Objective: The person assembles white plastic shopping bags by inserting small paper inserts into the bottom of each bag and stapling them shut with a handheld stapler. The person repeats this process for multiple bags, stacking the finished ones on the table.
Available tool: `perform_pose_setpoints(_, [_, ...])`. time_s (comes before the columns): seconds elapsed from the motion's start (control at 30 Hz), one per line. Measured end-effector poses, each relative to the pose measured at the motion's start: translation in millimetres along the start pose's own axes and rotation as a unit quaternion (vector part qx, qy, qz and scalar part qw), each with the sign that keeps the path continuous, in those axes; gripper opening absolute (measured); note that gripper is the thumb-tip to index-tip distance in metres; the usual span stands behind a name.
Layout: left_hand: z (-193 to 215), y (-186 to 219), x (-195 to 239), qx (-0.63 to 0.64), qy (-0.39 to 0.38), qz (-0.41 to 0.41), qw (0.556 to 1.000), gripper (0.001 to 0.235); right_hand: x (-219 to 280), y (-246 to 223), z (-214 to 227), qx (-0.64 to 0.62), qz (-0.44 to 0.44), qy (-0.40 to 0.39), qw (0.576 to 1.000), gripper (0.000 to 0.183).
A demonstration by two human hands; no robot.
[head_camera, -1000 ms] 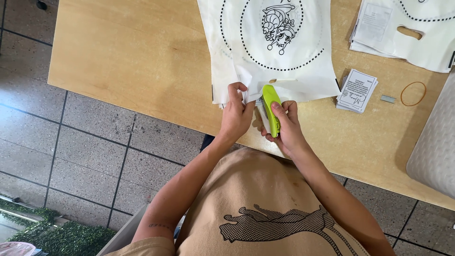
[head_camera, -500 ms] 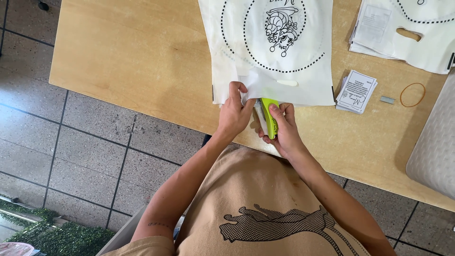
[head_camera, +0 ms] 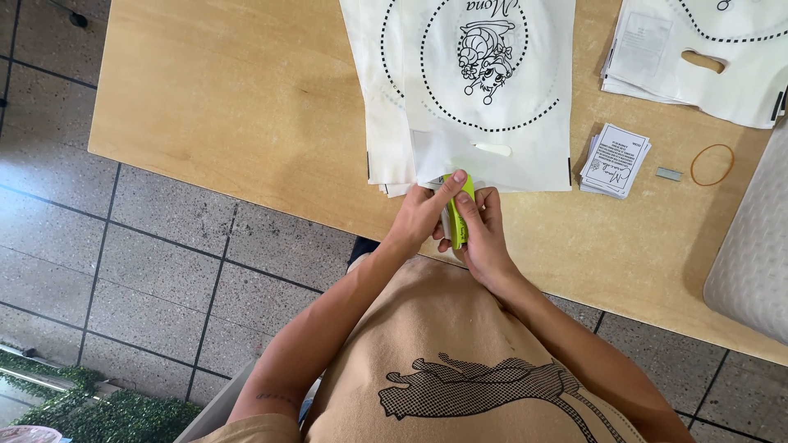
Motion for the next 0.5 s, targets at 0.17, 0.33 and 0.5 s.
perform_pose_setpoints(0.17, [-1.2, 2.7, -1.1, 0.019, 0.031, -0.007, 0.999, 0.053, -1.8, 12.0, 7.4, 0.004, 0.012, 0.000, 1.000, 0.036])
perform_pose_setpoints(0.33, [1.8, -17.7, -20.8, 0.012, 0.058, -0.008, 0.998, 0.051, -0.6, 16.9, 14.0, 0.001, 0.015, 0.009, 1.000, 0.036])
perform_pose_setpoints(0.5, [-3.8, -4.9, -10.8, 0.029, 0.027, 0.006, 0.999, 0.048, 0.7, 6.9, 15.1, 0.014, 0.011, 0.004, 1.000, 0.039])
Point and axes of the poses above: each hand's wrist, its own x-axis away from the middle knuckle, its own z-axis out of the back of the hand, y = z × x, the point moved 1 cm from there along -x, towards the middle knuckle, and after that the axes turned 13 degrees about z, right-handed, at the moved point
